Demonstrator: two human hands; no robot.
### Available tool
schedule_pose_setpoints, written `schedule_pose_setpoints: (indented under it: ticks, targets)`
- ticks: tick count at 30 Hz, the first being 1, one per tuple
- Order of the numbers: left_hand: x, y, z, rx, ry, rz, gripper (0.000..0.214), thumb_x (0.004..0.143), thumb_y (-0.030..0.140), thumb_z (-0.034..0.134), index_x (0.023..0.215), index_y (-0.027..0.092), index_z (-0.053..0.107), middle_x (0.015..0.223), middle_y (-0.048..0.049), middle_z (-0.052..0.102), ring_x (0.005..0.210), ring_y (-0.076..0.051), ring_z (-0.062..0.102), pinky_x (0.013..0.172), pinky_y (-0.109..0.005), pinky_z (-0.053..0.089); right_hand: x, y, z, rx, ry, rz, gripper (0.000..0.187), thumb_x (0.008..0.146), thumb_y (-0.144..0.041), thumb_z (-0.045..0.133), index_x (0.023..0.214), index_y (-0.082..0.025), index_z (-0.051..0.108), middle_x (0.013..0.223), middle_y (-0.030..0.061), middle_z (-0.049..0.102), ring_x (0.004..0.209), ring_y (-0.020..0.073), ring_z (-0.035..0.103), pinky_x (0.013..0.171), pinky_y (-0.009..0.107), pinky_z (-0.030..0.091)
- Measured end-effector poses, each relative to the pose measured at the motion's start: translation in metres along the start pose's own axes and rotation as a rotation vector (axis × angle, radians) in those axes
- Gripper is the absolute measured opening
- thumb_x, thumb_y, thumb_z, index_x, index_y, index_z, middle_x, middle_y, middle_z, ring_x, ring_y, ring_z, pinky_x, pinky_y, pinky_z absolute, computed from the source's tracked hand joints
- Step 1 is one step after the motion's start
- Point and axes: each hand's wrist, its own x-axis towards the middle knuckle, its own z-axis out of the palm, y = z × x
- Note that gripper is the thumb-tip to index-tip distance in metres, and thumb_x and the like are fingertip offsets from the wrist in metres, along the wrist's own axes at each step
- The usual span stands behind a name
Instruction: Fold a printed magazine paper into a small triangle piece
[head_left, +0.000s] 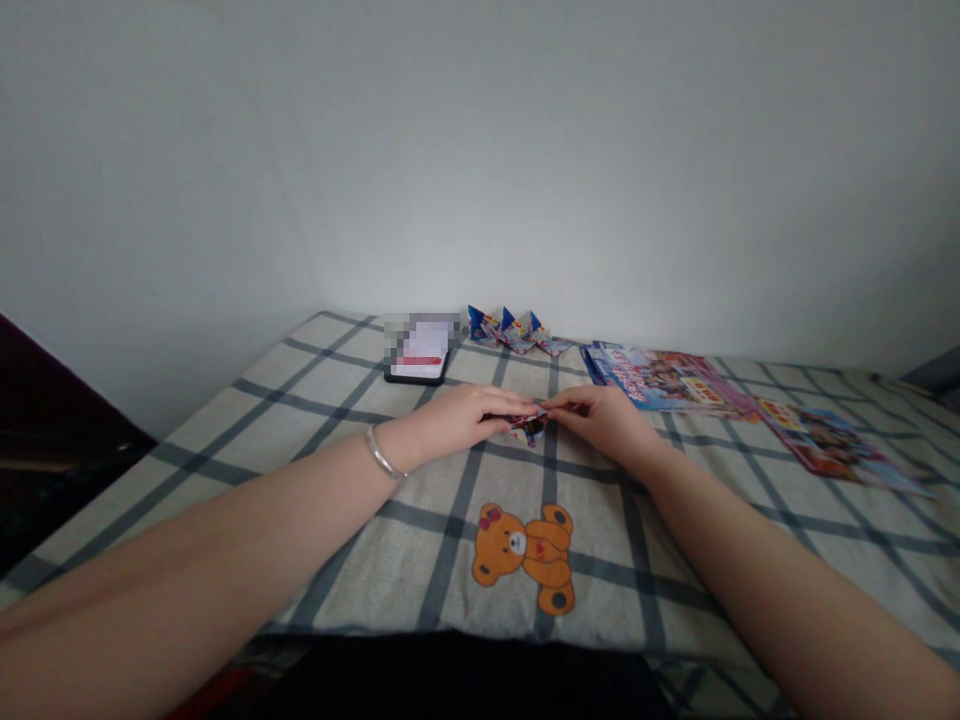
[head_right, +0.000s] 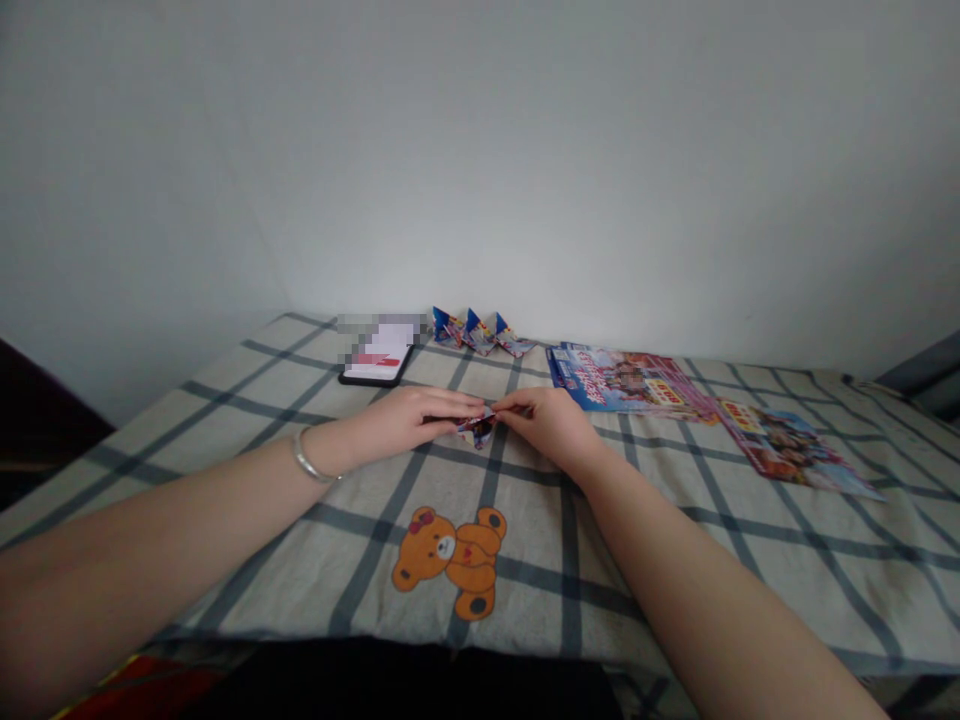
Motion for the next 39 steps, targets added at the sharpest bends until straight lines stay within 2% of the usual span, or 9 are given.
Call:
schedule_pose_setpoints:
  ticks: [3, 9, 15, 21, 25, 35, 39]
  targets:
    - [0.000, 0.000, 0.000, 0.018, 0.005, 0.010, 0.038, 0.088, 0.012, 0.058, 0.122, 0.027, 0.060, 0.129, 0.0003, 0.060, 0.119, -0.011, 0.055, 0.105, -0.029, 0.041, -0.001, -0.004, 0.000, -0.012, -0.020, 0.010, 0.017, 0.083, -0.026, 0.060, 0.093, -0.025, 0.074, 0.087, 0.0002, 0.074, 0.073, 0.0141, 0.064, 0.066, 0.025, 0.047]
    - [0.000, -0.003, 0.002, 0.063, 0.032, 0.044, 0.034, 0.088, 0.014, 0.058, 0.119, 0.027, 0.062, 0.124, -0.0001, 0.064, 0.114, -0.012, 0.058, 0.102, -0.029, 0.043, -0.001, -0.009, 0.012, 0.092, -0.030, 0.088, 0.026, 0.082, -0.028, 0.061, 0.105, -0.020, 0.069, 0.071, -0.0007, 0.067, 0.060, 0.0113, 0.056, 0.054, 0.022, 0.040]
    - [0.001, -0.002, 0.005, 0.087, 0.055, 0.062, 0.033, 0.089, 0.015, 0.057, 0.120, 0.025, 0.061, 0.122, -0.0020, 0.063, 0.112, -0.014, 0.058, 0.100, -0.030, 0.045, 0.002, -0.005, 0.016, 0.233, -0.025, 0.091, 0.017, 0.084, -0.025, 0.057, 0.097, -0.017, 0.065, 0.071, -0.0003, 0.066, 0.061, 0.0118, 0.058, 0.057, 0.023, 0.043]
    - [0.003, 0.001, 0.006, 0.153, 0.051, 0.068, 0.033, 0.089, 0.014, 0.056, 0.120, 0.024, 0.061, 0.121, -0.0029, 0.063, 0.110, -0.015, 0.059, 0.097, -0.031, 0.046, 0.003, -0.007, 0.008, 0.122, -0.002, 0.060, 0.016, 0.083, -0.017, 0.058, 0.090, -0.020, 0.072, 0.083, 0.0016, 0.073, 0.072, 0.0141, 0.064, 0.067, 0.025, 0.049]
    - [0.003, 0.001, 0.005, 0.169, 0.025, 0.067, 0.033, 0.089, 0.013, 0.056, 0.120, 0.025, 0.061, 0.123, -0.0027, 0.063, 0.111, -0.015, 0.059, 0.098, -0.031, 0.046, 0.004, -0.002, 0.005, 0.113, -0.019, 0.029, 0.018, 0.083, -0.019, 0.059, 0.090, -0.024, 0.075, 0.090, 0.0021, 0.075, 0.080, 0.0164, 0.068, 0.074, 0.028, 0.052]
    - [0.004, 0.007, 0.002, 0.229, -0.060, 0.086, 0.035, 0.093, 0.014, 0.050, 0.124, 0.027, 0.059, 0.125, 0.0007, 0.063, 0.118, -0.014, 0.056, 0.103, -0.032, 0.043, 0.003, 0.007, -0.001, 0.030, -0.081, -0.021, 0.018, 0.083, -0.023, 0.063, 0.095, -0.027, 0.076, 0.090, 0.0021, 0.075, 0.082, 0.0169, 0.068, 0.074, 0.028, 0.052]
    - [0.004, 0.005, 0.001, 0.248, -0.093, 0.096, 0.032, 0.092, 0.013, 0.051, 0.118, 0.028, 0.063, 0.126, 0.0029, 0.062, 0.117, -0.013, 0.058, 0.103, -0.030, 0.043, 0.003, 0.007, -0.003, -0.049, -0.097, -0.115, 0.017, 0.084, -0.024, 0.062, 0.095, -0.026, 0.075, 0.090, 0.0027, 0.073, 0.084, 0.0160, 0.066, 0.076, 0.027, 0.050]
